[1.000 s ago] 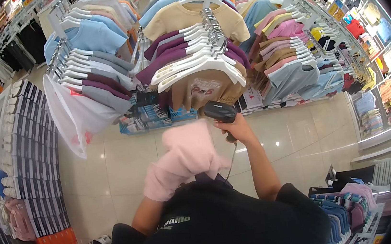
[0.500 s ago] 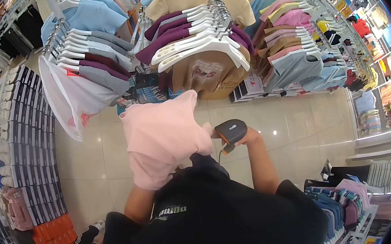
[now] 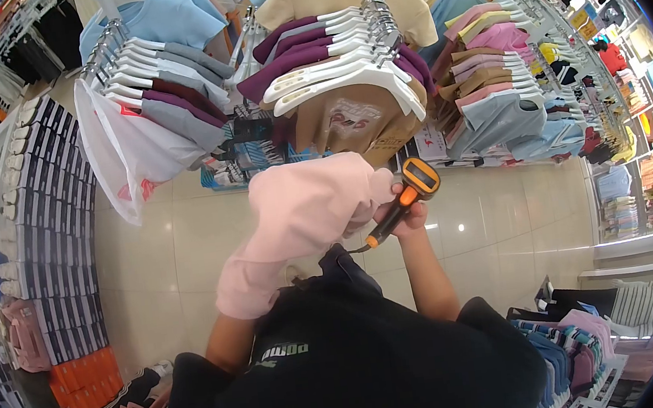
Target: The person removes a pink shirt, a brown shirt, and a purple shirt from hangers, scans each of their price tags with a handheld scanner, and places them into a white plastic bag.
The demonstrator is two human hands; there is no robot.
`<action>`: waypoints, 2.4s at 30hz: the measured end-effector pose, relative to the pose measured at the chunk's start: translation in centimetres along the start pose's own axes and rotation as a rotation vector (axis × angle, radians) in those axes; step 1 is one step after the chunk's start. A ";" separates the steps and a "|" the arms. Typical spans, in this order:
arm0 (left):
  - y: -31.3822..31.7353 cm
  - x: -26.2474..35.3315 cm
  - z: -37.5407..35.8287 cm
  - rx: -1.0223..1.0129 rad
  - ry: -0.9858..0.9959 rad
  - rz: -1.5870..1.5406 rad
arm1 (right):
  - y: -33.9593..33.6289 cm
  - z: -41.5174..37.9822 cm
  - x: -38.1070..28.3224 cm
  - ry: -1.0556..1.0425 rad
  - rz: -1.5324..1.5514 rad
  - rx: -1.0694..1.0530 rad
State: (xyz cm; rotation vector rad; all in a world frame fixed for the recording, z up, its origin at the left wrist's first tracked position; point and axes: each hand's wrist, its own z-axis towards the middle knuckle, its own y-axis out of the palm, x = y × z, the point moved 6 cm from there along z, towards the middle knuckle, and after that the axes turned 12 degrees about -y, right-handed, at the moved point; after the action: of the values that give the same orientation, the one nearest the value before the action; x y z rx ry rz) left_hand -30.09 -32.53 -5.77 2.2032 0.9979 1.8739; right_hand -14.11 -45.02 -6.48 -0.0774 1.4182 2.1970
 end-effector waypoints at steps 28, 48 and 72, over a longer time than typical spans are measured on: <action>2.2 -0.7 -7.5 -0.071 -0.213 0.244 | -3.2 -2.6 11.1 0.947 -1.134 -0.042; 0.5 -0.3 -7.5 0.062 -0.219 0.023 | 0.8 0.4 7.7 0.958 -0.957 -0.114; -10.1 0.3 -12.7 0.311 0.329 -0.619 | -1.0 -1.3 4.3 0.351 -0.049 0.271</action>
State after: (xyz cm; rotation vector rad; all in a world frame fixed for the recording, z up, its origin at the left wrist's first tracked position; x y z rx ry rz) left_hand -45.84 -28.76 -6.94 1.4423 1.8719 1.8786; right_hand -17.66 -44.12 -9.27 -0.4140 1.8707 1.9978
